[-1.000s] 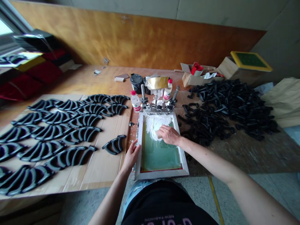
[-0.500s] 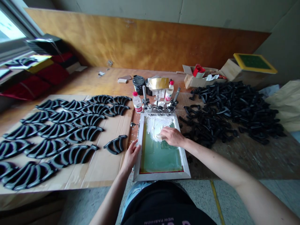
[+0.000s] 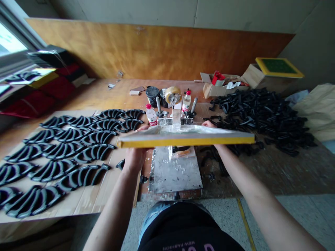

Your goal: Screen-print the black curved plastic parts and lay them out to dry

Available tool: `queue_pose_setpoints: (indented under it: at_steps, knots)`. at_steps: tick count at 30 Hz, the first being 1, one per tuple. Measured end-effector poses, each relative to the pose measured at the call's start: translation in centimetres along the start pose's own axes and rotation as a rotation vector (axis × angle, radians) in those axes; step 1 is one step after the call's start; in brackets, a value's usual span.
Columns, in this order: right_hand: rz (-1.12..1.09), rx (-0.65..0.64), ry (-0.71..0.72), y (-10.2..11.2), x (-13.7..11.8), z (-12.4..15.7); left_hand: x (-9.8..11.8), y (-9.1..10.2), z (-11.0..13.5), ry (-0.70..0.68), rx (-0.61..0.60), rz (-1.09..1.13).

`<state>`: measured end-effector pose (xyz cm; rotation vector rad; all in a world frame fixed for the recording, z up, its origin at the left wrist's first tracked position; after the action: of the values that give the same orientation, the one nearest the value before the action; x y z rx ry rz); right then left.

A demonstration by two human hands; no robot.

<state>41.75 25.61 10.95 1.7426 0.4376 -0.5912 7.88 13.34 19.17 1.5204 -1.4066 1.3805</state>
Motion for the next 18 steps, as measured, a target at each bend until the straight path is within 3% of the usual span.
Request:
queue_pose_setpoints:
  at_steps: [3,5,7,9,12,14,15,16,18]
  knots:
    - [0.025,-0.197,0.145,-4.3,-0.6,4.9,-0.8,-0.9,-0.9,0.033,0.078,0.077]
    - [0.099,-0.296,0.26,-6.7,-2.6,8.2,-2.9,-1.0,0.7,0.11,0.15,0.109]
    - [0.169,-0.282,0.27,-7.5,-4.7,10.7,-6.5,-1.9,4.2,0.333,0.107,0.109]
    - [0.185,-0.217,0.262,-7.3,-7.1,13.1,-10.3,-3.2,8.8,0.606,-0.017,0.11]
    - [0.113,-0.269,0.52,-7.4,-10.7,17.5,-13.6,-2.7,13.6,0.762,-0.075,0.11]
    - [0.053,-0.369,0.671,-7.1,-10.2,19.4,-14.8,0.4,14.7,0.75,-0.025,0.049]
    - [0.056,-0.381,0.647,-6.7,-8.6,19.2,-15.3,3.0,14.8,0.738,0.027,-0.02]
    - [0.09,-0.363,0.557,-6.0,-6.0,18.3,-15.8,6.2,14.7,0.726,0.083,-0.098]
    - [0.285,-0.25,0.242,-4.0,1.4,15.1,-16.5,13.9,14.5,0.717,0.252,-0.353]
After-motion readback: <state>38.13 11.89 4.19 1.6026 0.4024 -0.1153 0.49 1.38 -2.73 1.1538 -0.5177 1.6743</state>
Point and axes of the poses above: each hand's wrist, its own z-axis away from the middle knuckle, its own y-axis out of the back of the hand, x = y × z, the point moved 7 cm from there along -z, towards the middle knuckle, and after that the axes turned 13 degrees about -y, right-handed, at the moved point
